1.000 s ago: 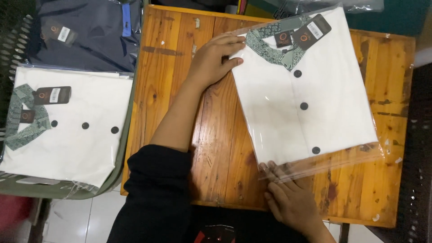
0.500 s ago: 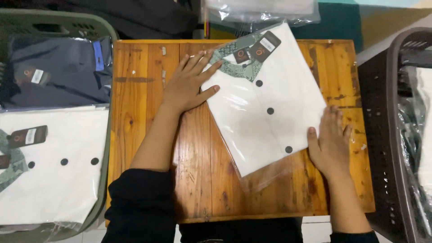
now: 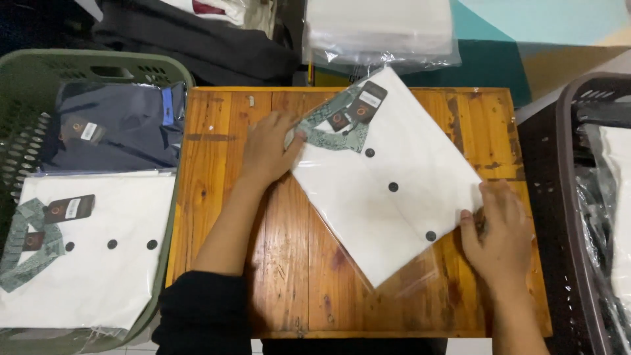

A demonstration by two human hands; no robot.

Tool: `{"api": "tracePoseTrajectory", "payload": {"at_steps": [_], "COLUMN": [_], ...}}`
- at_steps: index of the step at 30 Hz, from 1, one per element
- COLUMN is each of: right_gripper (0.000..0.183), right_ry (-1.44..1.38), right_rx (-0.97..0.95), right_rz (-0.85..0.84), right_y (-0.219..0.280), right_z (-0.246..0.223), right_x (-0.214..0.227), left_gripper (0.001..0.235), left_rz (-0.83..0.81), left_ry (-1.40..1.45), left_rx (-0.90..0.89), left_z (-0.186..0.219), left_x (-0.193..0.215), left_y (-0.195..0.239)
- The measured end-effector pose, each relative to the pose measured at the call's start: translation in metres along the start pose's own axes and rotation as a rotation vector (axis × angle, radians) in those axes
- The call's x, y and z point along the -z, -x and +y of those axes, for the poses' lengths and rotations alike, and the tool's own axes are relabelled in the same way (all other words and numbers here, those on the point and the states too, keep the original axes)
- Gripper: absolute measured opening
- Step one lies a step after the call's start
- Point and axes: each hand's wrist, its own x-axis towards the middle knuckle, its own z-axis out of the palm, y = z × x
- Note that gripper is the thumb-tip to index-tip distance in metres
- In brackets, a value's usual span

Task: Packing a folded white shirt into a clear plastic bag at a packaging station.

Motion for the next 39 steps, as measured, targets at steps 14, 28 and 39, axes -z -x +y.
{"api": "tracePoseTrajectory", "payload": {"at_steps": [14, 28, 39], "right_gripper": [0.062, 0.022, 0.041], "right_ry": [-0.343, -0.653, -1.252], "right_rx": [-0.738, -0.786, -0.853], "right_rz": [-0.333, -0.397, -0.547], "right_y": [-0.037, -0.049, -0.063], "right_z": [0.008, -0.005, 0.011], "right_x": [0.024, 0.011, 0.004], "left_gripper": [0.062, 0.038, 0.048], "left_rz": [-0.479, -0.148, -0.171], "left_ry": [0.285, 1.294, 1.358], "left_rx": [0.846, 0.88, 1.046], "left_z": [0.039, 0.04, 0.063], "left_x": [0.061, 0.019, 0.055], "left_y": [0.055, 0.087, 0.069]}}
